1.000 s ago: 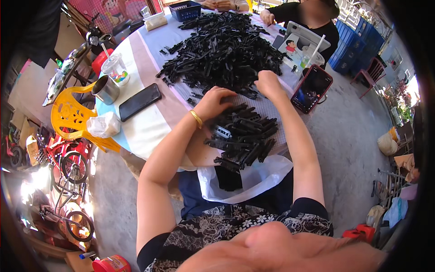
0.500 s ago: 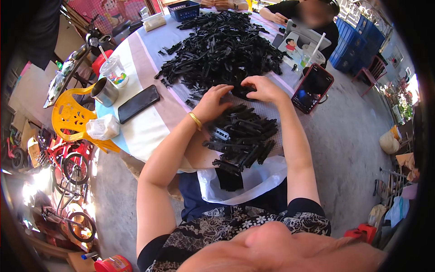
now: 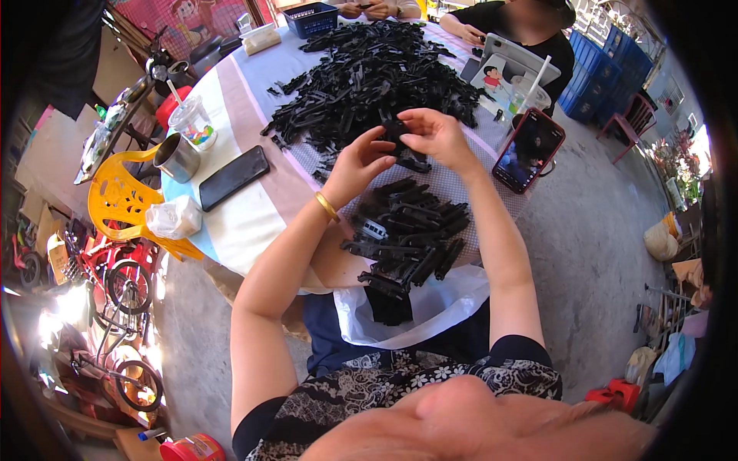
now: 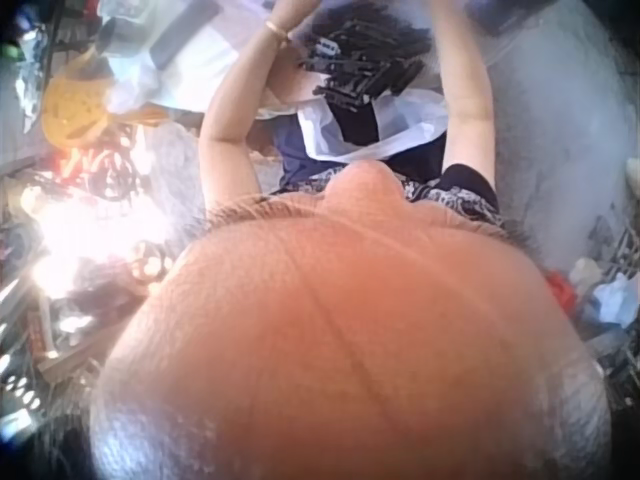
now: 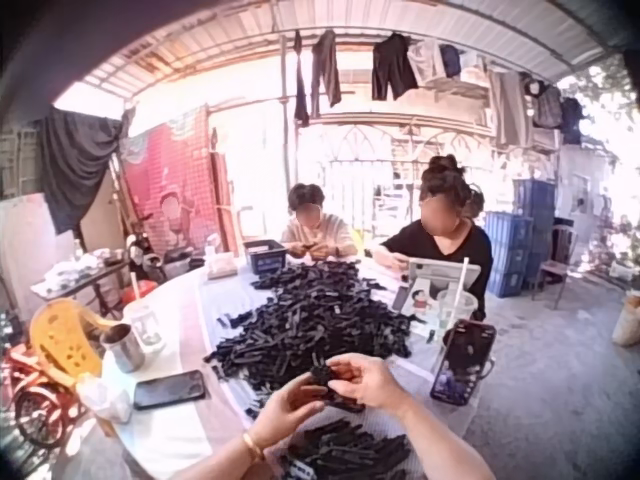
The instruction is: The person assembles black plastic components by hand, taking pieces from a pile, snapping them together, and stacking the assembled parts on the table.
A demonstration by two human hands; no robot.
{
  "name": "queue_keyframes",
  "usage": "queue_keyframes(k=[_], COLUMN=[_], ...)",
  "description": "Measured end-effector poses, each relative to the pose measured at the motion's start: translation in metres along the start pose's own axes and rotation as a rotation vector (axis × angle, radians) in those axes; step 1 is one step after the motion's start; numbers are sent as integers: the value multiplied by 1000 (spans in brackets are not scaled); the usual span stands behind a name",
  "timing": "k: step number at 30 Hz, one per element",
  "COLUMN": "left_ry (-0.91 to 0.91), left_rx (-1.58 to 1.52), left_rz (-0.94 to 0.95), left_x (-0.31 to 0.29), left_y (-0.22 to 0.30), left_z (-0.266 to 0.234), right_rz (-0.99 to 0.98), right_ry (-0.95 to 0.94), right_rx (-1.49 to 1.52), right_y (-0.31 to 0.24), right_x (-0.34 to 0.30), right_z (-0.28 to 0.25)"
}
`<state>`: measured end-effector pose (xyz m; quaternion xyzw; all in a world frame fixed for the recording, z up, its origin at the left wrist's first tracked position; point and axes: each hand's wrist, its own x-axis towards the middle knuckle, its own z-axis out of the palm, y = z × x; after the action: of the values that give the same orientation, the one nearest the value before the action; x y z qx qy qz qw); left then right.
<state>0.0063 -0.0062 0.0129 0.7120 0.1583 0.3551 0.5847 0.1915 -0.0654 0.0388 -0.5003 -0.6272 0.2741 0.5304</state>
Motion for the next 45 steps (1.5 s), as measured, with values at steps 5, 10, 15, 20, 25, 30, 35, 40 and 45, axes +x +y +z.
queue_keyframes(k=[5, 10, 15, 20, 25, 30, 35, 40, 45], left_ry=[-47, 65, 146, 259, 247, 269, 255, 250, 232], left_rx=[-210, -52, 70, 311, -117, -220, -57, -214, -212], left_rz=[-42, 47, -44, 85, -68, -86, -40, -132, -80], left_x=[-3, -2, -3, -4, 2, -1, -4, -3, -4], left_y=[-6, 2, 1, 2, -5, -2, -1, 2, 5], left_z=[-5, 4, 6, 9, -4, -11, -4, -4, -11], right_rz=[-201, -588, -719, -599, -160, -4, -158, -265, -376], right_ry=[-33, 112, 183, 219, 217, -15, 32, 10, 137], right_rx=[-58, -427, -639, -399, 284, -27, -208, -375, -455], right_y=[-16, -15, -15, -11, -3, 1, 1, -1, -13], right_x=[0, -1, 0, 4, 6, -2, -3, -5, -8], right_z=[39, 44, 44, 49, 34, 26, 30, 27, 29])
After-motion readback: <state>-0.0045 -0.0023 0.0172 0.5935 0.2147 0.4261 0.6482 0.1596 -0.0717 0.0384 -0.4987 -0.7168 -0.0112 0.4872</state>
